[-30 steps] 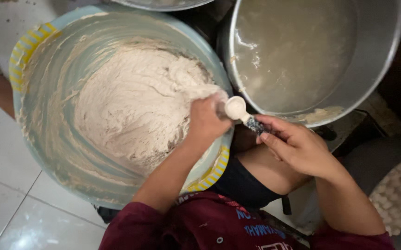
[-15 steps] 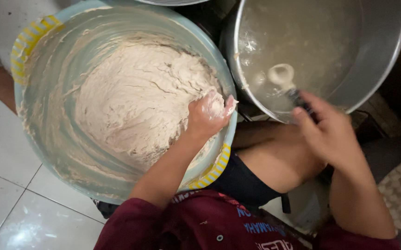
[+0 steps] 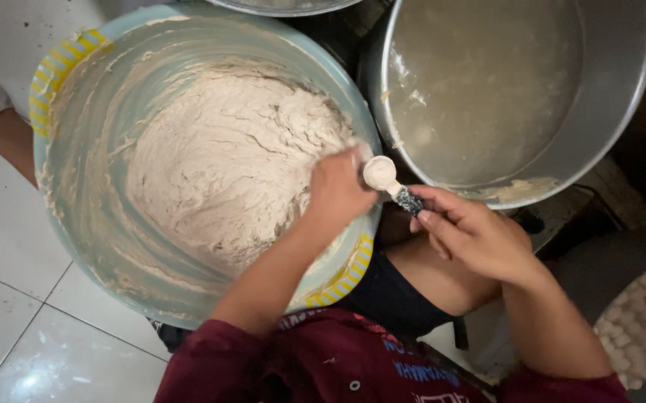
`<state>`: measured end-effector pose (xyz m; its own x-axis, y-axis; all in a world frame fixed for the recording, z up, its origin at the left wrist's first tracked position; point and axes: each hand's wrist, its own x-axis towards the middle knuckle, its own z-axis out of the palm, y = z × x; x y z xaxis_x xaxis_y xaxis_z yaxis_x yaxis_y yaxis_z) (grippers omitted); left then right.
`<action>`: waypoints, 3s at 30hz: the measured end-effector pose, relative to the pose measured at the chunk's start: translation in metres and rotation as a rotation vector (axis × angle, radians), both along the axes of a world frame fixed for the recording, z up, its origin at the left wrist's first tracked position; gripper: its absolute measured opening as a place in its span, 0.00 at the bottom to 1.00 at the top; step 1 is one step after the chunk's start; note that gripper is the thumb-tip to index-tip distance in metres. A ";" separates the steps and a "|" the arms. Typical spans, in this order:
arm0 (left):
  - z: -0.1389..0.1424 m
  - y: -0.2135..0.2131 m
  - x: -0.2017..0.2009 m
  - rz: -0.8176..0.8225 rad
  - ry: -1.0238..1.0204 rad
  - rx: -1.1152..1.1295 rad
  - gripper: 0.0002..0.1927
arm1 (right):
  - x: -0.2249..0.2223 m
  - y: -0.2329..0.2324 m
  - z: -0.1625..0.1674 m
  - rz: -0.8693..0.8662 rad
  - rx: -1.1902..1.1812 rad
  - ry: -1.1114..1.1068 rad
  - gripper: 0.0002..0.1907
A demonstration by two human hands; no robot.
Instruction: The person sits on the floor with a large basin of dough and scoops portions of dough with a hand scoop, shaping each portion against their palm, and drops the formed dough balls into a water-filled basin beside them. Formed balls accumulate in the water basin as the scooping cycle repeats.
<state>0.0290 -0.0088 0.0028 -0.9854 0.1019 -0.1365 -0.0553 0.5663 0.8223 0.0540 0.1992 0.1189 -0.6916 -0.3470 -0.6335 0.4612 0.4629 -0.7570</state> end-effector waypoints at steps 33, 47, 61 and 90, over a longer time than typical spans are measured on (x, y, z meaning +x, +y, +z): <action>0.004 0.007 0.027 0.130 0.314 0.303 0.10 | 0.027 -0.005 0.014 0.156 0.310 0.691 0.21; -0.014 0.000 0.022 0.253 0.189 -0.171 0.19 | -0.002 0.043 0.011 0.066 0.567 0.645 0.26; 0.004 -0.003 0.033 0.181 0.306 0.420 0.14 | 0.025 -0.010 0.011 0.184 0.308 0.628 0.25; 0.014 -0.211 0.142 -0.272 -0.205 -0.700 0.30 | -0.043 0.031 -0.055 -0.221 -0.118 0.324 0.26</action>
<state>0.1705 -0.2197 0.0170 -0.8863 0.1597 -0.4347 0.0479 0.9653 0.2569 0.0111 0.2298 0.0641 -0.9150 -0.2246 -0.3352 0.2687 0.2806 -0.9215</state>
